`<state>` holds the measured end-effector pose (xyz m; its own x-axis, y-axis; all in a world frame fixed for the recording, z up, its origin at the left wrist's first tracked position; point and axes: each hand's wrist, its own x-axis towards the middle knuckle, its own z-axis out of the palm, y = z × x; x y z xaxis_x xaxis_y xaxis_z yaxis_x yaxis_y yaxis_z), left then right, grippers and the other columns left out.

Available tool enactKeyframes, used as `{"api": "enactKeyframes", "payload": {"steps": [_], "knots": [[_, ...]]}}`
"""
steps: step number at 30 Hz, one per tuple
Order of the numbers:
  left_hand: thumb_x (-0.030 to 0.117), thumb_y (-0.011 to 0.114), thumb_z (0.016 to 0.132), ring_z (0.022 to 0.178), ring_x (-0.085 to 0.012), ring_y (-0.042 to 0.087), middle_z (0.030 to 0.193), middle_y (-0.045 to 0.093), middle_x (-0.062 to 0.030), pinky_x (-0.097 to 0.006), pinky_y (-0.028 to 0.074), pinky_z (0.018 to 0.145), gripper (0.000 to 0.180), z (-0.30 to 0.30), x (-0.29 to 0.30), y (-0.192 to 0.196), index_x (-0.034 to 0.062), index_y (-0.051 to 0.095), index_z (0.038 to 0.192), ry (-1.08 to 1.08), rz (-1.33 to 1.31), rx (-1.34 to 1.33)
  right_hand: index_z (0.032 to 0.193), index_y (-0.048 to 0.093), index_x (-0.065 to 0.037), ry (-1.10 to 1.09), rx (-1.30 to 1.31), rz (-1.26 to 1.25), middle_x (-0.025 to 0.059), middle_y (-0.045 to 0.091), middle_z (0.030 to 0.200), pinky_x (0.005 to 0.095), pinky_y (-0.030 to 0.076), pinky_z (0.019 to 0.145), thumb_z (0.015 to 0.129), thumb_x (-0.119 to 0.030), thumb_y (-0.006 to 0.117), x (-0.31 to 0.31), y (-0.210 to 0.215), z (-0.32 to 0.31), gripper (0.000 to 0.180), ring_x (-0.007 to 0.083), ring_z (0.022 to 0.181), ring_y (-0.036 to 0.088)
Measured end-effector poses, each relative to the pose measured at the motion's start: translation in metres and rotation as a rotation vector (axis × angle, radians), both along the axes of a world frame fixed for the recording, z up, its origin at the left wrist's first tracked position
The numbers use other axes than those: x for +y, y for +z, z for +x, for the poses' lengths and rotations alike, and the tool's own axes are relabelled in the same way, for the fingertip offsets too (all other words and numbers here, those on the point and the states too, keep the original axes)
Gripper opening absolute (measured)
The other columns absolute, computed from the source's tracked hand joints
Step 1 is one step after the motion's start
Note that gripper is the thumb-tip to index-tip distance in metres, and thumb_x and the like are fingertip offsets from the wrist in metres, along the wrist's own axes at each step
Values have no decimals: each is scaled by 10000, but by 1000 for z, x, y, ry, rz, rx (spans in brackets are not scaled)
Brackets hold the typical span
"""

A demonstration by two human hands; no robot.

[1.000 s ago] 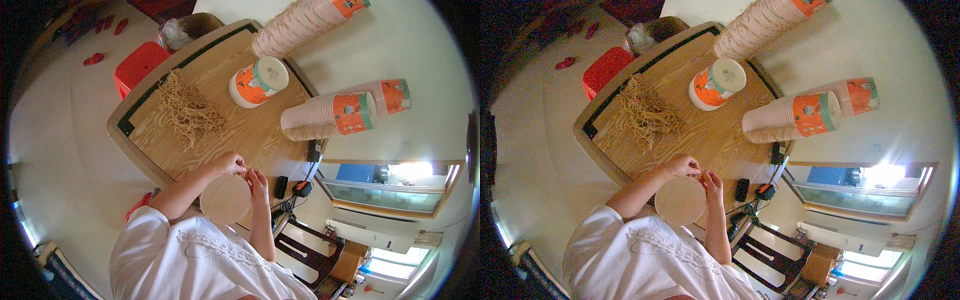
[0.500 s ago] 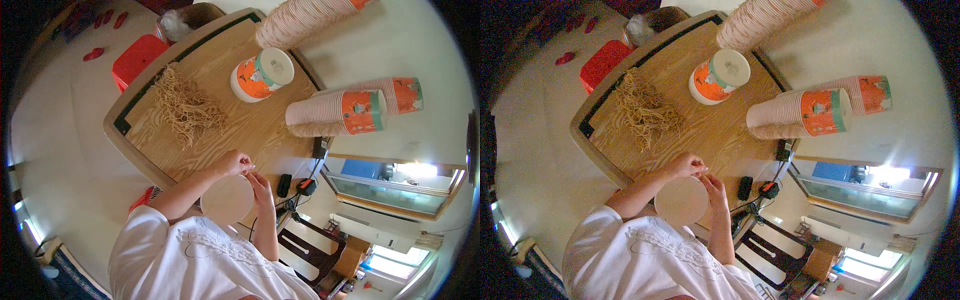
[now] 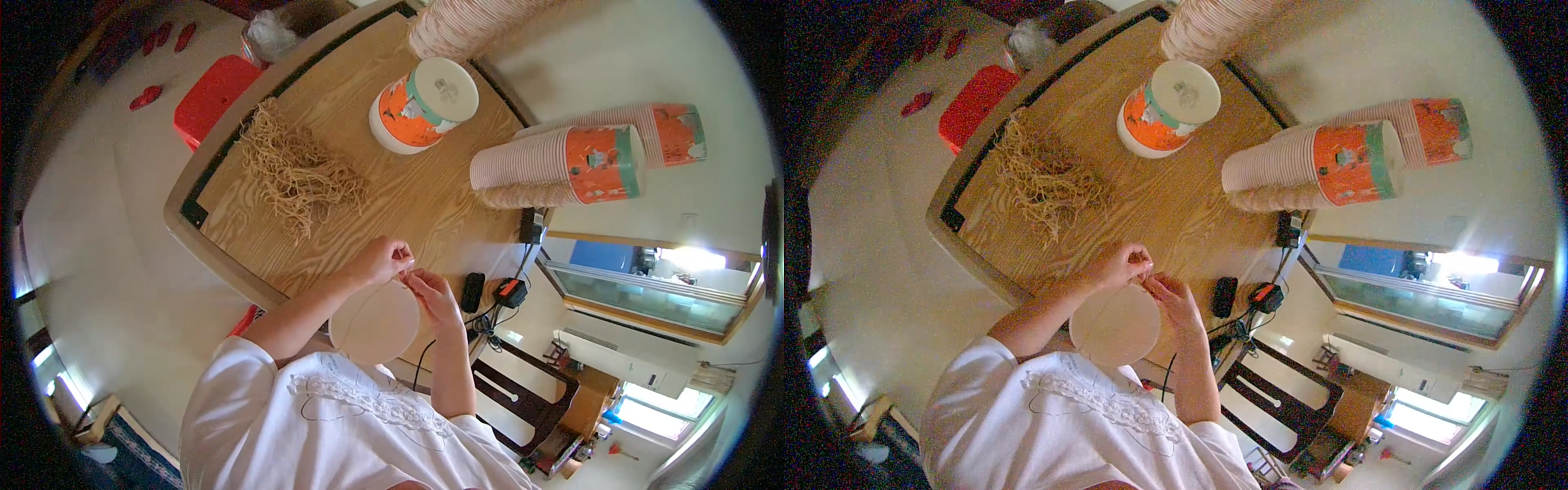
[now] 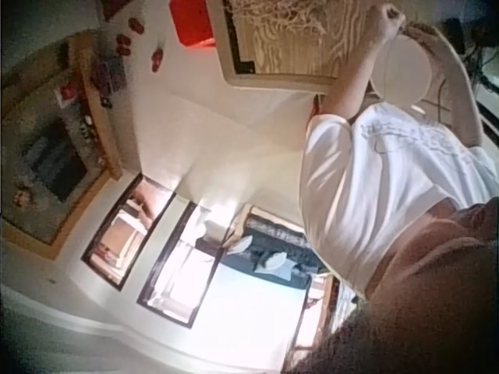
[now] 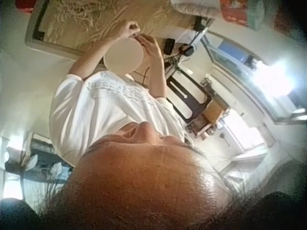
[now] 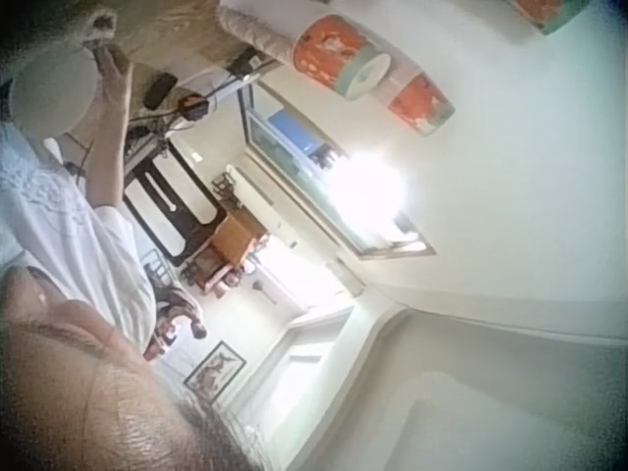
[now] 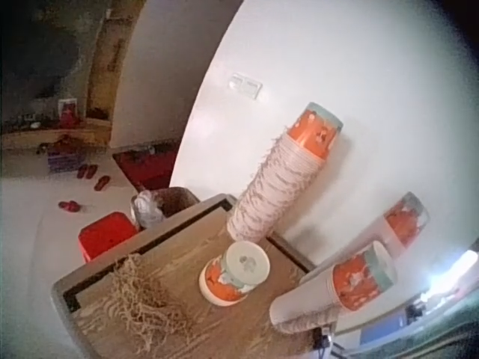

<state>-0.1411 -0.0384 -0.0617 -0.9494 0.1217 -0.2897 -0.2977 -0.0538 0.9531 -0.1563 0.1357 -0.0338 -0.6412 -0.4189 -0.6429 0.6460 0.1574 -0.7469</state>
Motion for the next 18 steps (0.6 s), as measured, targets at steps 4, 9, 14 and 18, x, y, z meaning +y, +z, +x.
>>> {"api": "enactKeyframes", "payload": {"steps": [4, 9, 14, 18], "knots": [[164, 603, 799, 594, -129, 569, 655, 619, -44, -307, 455, 567, 134, -1, 3, -5, 34, 610, 769, 21, -82, 85, 869, 606, -24, 119, 38, 73, 1, 594, 813, 180, 419, 640, 859, -154, 568, 10, -9, -5, 135, 59, 721, 534], [131, 611, 771, 585, -163, 575, 643, 613, -85, -321, 452, 563, 110, 2, 4, -10, 23, 601, 754, 22, -198, 148, 845, 599, -42, 193, 22, 92, -25, 569, 774, 176, 402, 630, 858, -153, 569, 11, -7, -7, 116, 51, 704, 509], [137, 615, 752, 607, -214, 585, 651, 607, -101, -350, 454, 572, 122, 5, 7, -16, 26, 581, 718, 49, -257, 106, 849, 586, -48, 295, -79, 24, -29, 563, 777, 184, 400, 661, 858, -178, 566, 10, -2, -12, 132, 59, 724, 509], [122, 620, 773, 572, -141, 553, 625, 593, -64, -316, 432, 535, 107, 7, 6, -9, 31, 573, 744, 58, -310, 152, 836, 580, -48, 336, -104, 25, -28, 564, 775, 192, 402, 673, 861, -182, 553, 11, -2, -14, 138, 66, 727, 510]]}}
